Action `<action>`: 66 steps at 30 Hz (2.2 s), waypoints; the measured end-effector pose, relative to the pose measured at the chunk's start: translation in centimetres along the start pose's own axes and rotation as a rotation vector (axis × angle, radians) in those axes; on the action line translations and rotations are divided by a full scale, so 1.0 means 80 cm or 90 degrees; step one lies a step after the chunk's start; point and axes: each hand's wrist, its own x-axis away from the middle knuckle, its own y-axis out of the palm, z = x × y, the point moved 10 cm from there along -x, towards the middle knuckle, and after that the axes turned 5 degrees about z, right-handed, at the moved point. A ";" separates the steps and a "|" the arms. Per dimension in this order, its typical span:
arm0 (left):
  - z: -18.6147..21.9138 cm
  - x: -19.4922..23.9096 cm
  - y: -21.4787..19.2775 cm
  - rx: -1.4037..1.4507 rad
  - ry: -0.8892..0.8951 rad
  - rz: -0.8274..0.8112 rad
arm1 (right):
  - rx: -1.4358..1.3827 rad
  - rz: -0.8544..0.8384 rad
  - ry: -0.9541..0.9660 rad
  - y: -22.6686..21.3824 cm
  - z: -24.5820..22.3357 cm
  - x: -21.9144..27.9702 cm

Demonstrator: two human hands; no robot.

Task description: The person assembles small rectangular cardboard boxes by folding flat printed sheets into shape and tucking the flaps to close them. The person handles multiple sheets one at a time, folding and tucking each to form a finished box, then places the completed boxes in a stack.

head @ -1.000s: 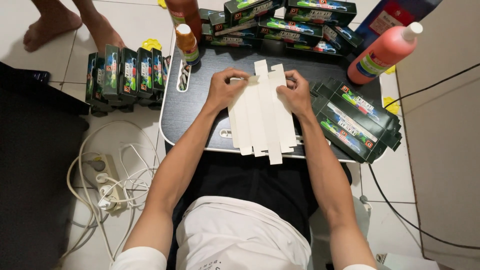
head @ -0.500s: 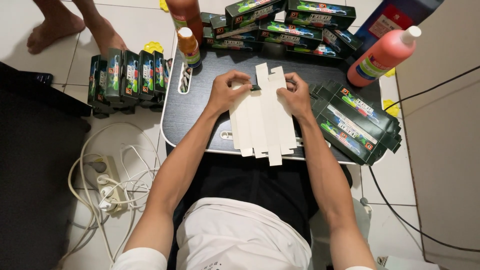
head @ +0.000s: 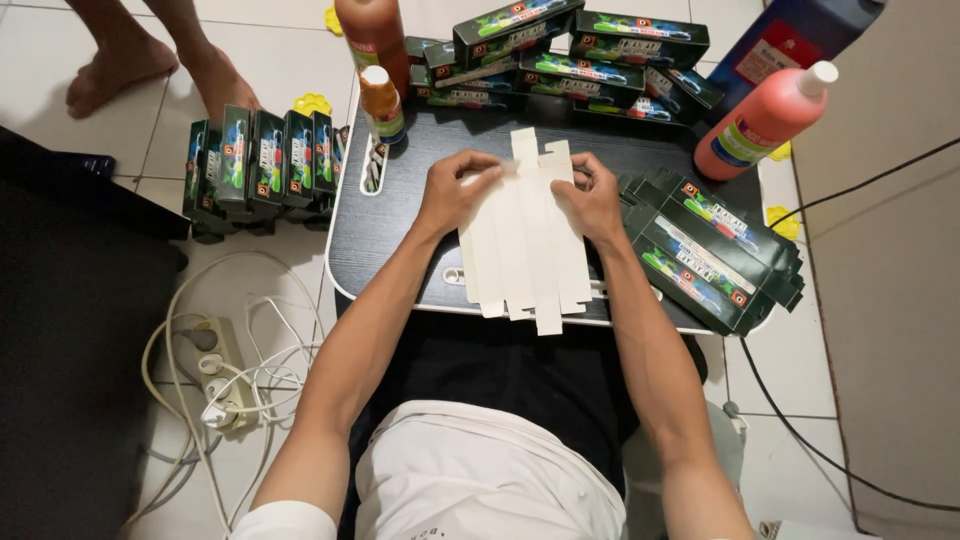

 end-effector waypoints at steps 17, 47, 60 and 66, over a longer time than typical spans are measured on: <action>0.061 0.000 0.006 -0.200 0.164 0.042 | -0.037 -0.028 -0.005 0.001 -0.027 -0.001; 0.040 -0.063 0.017 -0.073 0.077 -0.017 | 0.171 -0.051 -0.006 0.009 -0.073 -0.037; 0.010 -0.085 0.030 -0.033 0.031 0.001 | 0.131 0.015 -0.092 -0.005 -0.042 -0.062; 0.055 -0.071 0.051 -0.268 0.341 -0.005 | 0.100 -0.025 -0.125 0.003 -0.036 -0.066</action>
